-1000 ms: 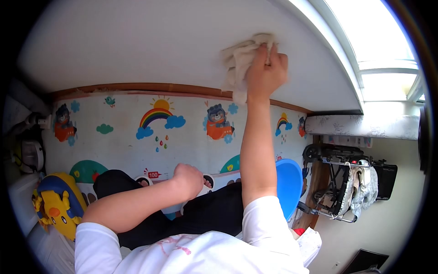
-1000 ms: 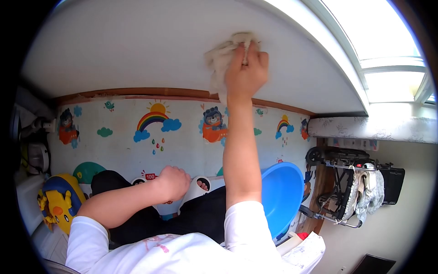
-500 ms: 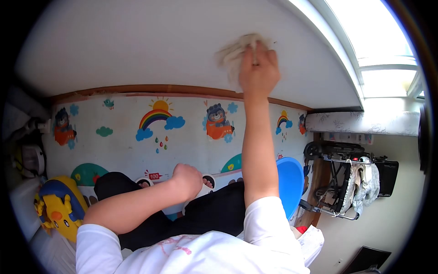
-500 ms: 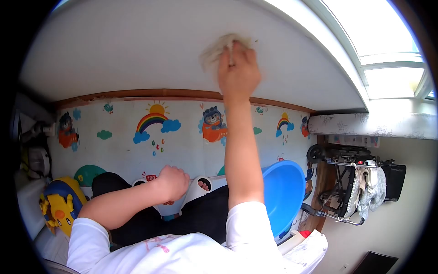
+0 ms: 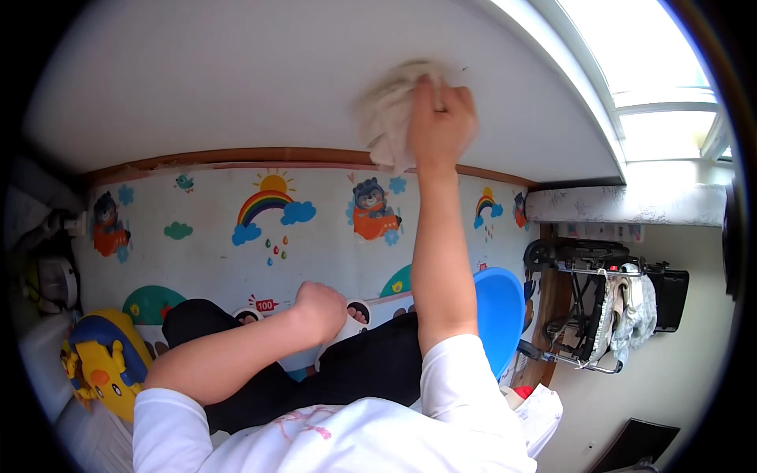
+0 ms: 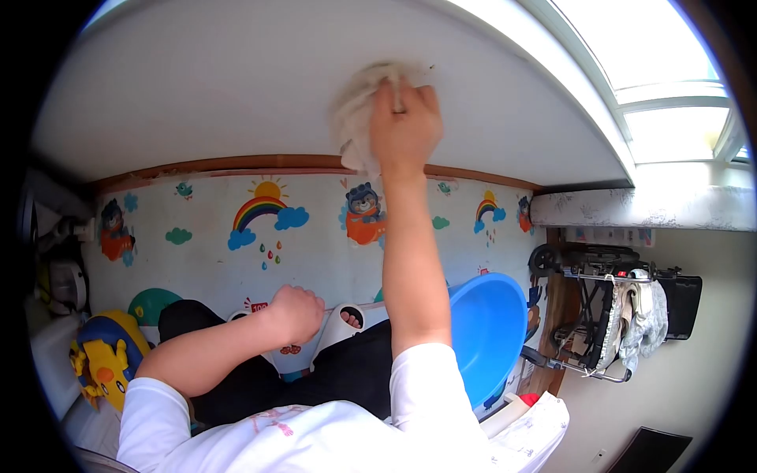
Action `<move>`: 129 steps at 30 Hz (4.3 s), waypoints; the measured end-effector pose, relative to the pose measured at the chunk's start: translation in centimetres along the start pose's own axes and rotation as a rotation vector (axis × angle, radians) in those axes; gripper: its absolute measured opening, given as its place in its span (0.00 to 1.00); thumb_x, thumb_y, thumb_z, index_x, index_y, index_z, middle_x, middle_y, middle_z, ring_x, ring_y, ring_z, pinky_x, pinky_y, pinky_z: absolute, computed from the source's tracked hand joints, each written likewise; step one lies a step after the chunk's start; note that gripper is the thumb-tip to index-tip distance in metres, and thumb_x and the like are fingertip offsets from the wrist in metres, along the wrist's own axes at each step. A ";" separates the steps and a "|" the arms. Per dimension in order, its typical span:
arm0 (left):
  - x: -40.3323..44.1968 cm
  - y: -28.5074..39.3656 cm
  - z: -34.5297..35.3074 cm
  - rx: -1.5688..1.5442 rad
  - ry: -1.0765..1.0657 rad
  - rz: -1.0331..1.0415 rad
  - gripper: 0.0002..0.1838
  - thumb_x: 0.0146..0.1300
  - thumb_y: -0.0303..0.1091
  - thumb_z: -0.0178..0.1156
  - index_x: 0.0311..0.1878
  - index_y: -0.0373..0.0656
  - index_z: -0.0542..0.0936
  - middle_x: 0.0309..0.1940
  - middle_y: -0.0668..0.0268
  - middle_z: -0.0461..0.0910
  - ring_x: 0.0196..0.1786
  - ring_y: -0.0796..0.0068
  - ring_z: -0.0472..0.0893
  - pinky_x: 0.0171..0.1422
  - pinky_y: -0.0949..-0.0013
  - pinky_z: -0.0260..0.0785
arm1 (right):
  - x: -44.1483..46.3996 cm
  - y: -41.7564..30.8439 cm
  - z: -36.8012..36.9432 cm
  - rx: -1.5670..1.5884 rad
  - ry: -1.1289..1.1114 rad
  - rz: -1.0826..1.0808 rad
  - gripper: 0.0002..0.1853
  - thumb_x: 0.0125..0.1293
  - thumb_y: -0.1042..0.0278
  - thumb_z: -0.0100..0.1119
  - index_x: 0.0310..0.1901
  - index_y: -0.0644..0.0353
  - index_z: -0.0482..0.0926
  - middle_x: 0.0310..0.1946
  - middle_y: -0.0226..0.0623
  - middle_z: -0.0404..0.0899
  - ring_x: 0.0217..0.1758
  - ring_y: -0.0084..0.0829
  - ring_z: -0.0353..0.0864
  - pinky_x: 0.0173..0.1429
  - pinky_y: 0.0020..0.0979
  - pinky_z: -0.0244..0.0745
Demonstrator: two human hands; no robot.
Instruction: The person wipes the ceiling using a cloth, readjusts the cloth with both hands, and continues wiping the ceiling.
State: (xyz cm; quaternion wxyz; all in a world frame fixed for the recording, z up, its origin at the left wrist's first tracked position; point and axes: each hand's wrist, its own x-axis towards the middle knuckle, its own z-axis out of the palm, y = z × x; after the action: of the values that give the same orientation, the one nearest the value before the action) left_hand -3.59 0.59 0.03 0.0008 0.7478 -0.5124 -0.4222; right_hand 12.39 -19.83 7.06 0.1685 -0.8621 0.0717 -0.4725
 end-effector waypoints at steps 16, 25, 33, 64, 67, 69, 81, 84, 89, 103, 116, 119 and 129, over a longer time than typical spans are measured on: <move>-0.5 0.8 -0.9 0.008 0.018 -0.041 0.14 0.58 0.34 0.60 0.47 0.46 0.84 0.45 0.63 0.83 0.50 0.65 0.82 0.50 0.63 0.73 | 2.5 1.1 -1.9 0.014 0.213 0.072 0.12 0.58 0.66 0.64 0.41 0.63 0.85 0.28 0.39 0.77 0.28 0.39 0.79 0.33 0.34 0.74; -0.4 0.5 -0.5 -0.011 0.017 0.006 0.14 0.58 0.34 0.56 0.45 0.38 0.80 0.42 0.56 0.82 0.46 0.59 0.82 0.48 0.58 0.73 | 0.9 2.2 -0.8 -0.096 0.040 -0.011 0.13 0.59 0.66 0.63 0.41 0.65 0.85 0.26 0.40 0.75 0.25 0.38 0.75 0.31 0.33 0.73; 0.2 -0.4 0.5 0.044 0.053 0.017 0.14 0.57 0.33 0.56 0.45 0.38 0.80 0.41 0.56 0.82 0.46 0.59 0.82 0.48 0.57 0.73 | 1.4 2.2 1.6 -0.031 0.331 -0.074 0.11 0.57 0.66 0.65 0.38 0.64 0.86 0.27 0.35 0.75 0.25 0.35 0.77 0.29 0.32 0.73; -0.1 1.5 -0.5 -0.021 -0.112 0.046 0.22 0.47 0.32 0.69 0.47 0.38 0.81 0.42 0.56 0.83 0.46 0.59 0.83 0.45 0.59 0.74 | 1.7 1.2 -1.2 -0.010 0.204 0.016 0.13 0.59 0.68 0.64 0.42 0.65 0.85 0.28 0.38 0.75 0.25 0.34 0.76 0.29 0.32 0.73; -0.5 1.5 -0.5 -0.012 -0.093 0.055 0.23 0.44 0.31 0.71 0.48 0.38 0.80 0.42 0.57 0.83 0.46 0.59 0.83 0.44 0.59 0.74 | 2.4 1.8 -0.2 0.021 0.325 -0.020 0.12 0.59 0.67 0.64 0.42 0.65 0.85 0.29 0.38 0.76 0.25 0.34 0.77 0.31 0.31 0.74; -0.4 1.5 -0.1 -0.010 -0.071 0.049 0.24 0.44 0.32 0.71 0.48 0.38 0.80 0.42 0.57 0.83 0.46 0.59 0.83 0.44 0.59 0.74 | 1.3 1.4 1.1 0.020 0.279 -0.018 0.13 0.59 0.67 0.64 0.43 0.65 0.85 0.28 0.39 0.76 0.26 0.35 0.77 0.31 0.31 0.74; -0.4 1.4 0.4 0.037 -0.069 0.073 0.20 0.53 0.35 0.64 0.49 0.37 0.79 0.42 0.56 0.83 0.47 0.59 0.83 0.47 0.58 0.74 | 1.6 1.3 0.1 -0.045 0.213 -0.037 0.12 0.61 0.66 0.63 0.42 0.62 0.85 0.29 0.39 0.76 0.26 0.39 0.79 0.31 0.34 0.75; -0.3 1.3 0.4 0.026 -0.061 0.049 0.19 0.54 0.34 0.63 0.49 0.36 0.79 0.42 0.56 0.82 0.47 0.59 0.83 0.48 0.58 0.74 | -0.7 1.2 0.2 -0.099 0.016 -0.046 0.12 0.60 0.66 0.64 0.42 0.63 0.85 0.29 0.40 0.76 0.26 0.39 0.78 0.31 0.34 0.74; -0.7 1.4 -0.2 0.048 -0.079 0.073 0.18 0.57 0.35 0.60 0.49 0.37 0.79 0.43 0.56 0.82 0.47 0.59 0.82 0.48 0.58 0.74 | -0.2 3.2 0.2 0.008 0.265 -0.061 0.11 0.59 0.66 0.66 0.42 0.59 0.85 0.30 0.39 0.76 0.26 0.39 0.78 0.31 0.34 0.74; 0.2 0.9 0.9 0.065 -0.024 0.058 0.16 0.59 0.35 0.56 0.48 0.37 0.79 0.43 0.56 0.82 0.46 0.59 0.82 0.49 0.58 0.73 | 2.7 1.8 -0.3 0.144 0.382 0.029 0.11 0.58 0.67 0.66 0.41 0.63 0.86 0.28 0.40 0.76 0.26 0.37 0.75 0.31 0.33 0.73; -0.4 1.3 1.1 0.109 0.048 0.056 0.16 0.58 0.34 0.56 0.46 0.36 0.80 0.41 0.56 0.82 0.45 0.58 0.83 0.47 0.58 0.73 | 0.5 1.9 1.8 -0.012 0.312 -0.066 0.10 0.56 0.65 0.67 0.40 0.56 0.86 0.28 0.34 0.74 0.25 0.34 0.77 0.28 0.33 0.74; 0.1 1.1 1.7 0.094 0.084 0.039 0.16 0.58 0.34 0.55 0.46 0.36 0.80 0.41 0.56 0.83 0.45 0.58 0.83 0.47 0.58 0.73 | -0.8 1.3 2.8 0.003 0.270 -0.130 0.11 0.57 0.66 0.67 0.41 0.57 0.86 0.28 0.35 0.73 0.25 0.35 0.76 0.29 0.34 0.73; 0.4 0.8 1.5 0.134 0.041 0.047 0.15 0.59 0.34 0.54 0.46 0.37 0.80 0.42 0.55 0.83 0.46 0.59 0.82 0.48 0.57 0.73 | 0.9 0.6 1.7 0.001 0.286 -0.082 0.11 0.55 0.66 0.67 0.40 0.57 0.86 0.29 0.38 0.74 0.26 0.38 0.76 0.29 0.36 0.73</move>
State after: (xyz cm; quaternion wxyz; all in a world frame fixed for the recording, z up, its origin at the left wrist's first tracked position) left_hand -5.11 0.51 -0.81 -0.0287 0.7425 -0.5569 -0.3712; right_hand 14.32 -20.24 6.68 0.1376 -0.7879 0.0593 -0.5972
